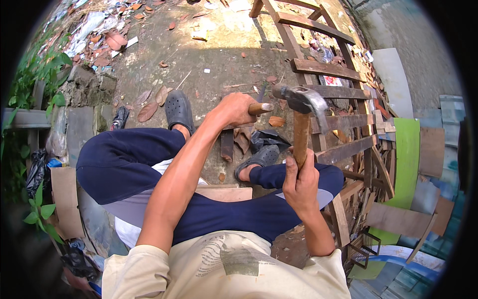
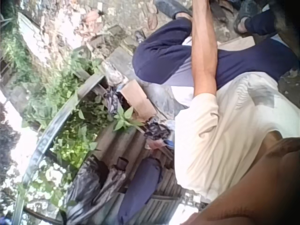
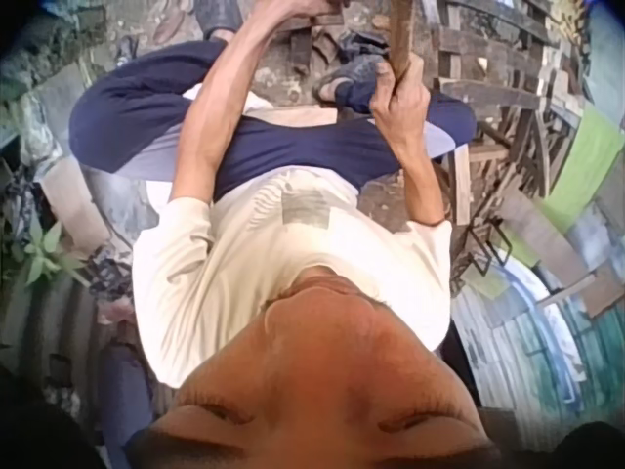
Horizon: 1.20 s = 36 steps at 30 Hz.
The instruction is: The person sits on the ground and uses a hammer to strike a small wooden piece, then uses a saw to cut the wood. The person continues to hammer and saw the wood piece repeatedly.
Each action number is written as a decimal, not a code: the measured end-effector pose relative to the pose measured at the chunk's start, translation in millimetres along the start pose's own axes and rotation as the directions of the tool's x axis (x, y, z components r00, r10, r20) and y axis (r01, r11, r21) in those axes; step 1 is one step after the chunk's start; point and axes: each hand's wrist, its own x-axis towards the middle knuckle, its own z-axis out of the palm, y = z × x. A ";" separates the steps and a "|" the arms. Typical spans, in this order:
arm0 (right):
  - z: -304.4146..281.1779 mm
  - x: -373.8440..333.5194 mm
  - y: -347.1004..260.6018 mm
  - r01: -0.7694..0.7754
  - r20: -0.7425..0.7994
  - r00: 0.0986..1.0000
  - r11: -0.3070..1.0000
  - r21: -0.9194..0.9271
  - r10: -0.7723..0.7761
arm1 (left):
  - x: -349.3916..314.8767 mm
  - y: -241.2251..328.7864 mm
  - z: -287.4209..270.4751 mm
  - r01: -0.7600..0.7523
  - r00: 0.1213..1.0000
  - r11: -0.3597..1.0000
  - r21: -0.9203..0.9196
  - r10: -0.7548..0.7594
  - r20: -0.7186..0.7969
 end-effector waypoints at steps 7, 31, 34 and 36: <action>-10.1 1.7 -6.7 -0.043 -0.006 0.999 0.997 0.064 0.043 | -1.6 -4.5 2.2 0.003 1.000 1.000 -0.003 -0.003 -0.005; 10.9 -2.8 26.5 -0.081 0.082 0.993 0.997 0.016 0.080 | 7.6 -0.4 6.1 0.015 1.000 1.000 0.019 -0.015 0.014; -4.8 1.6 15.5 -0.191 0.072 0.979 0.981 0.022 0.189 | 7.1 1.8 5.3 0.024 0.999 0.998 0.052 -0.026 0.039; -1.9 -7.1 16.1 -0.110 -0.051 0.992 0.983 0.149 0.119 | 6.4 2.4 6.2 0.028 0.998 0.998 0.048 -0.031 0.049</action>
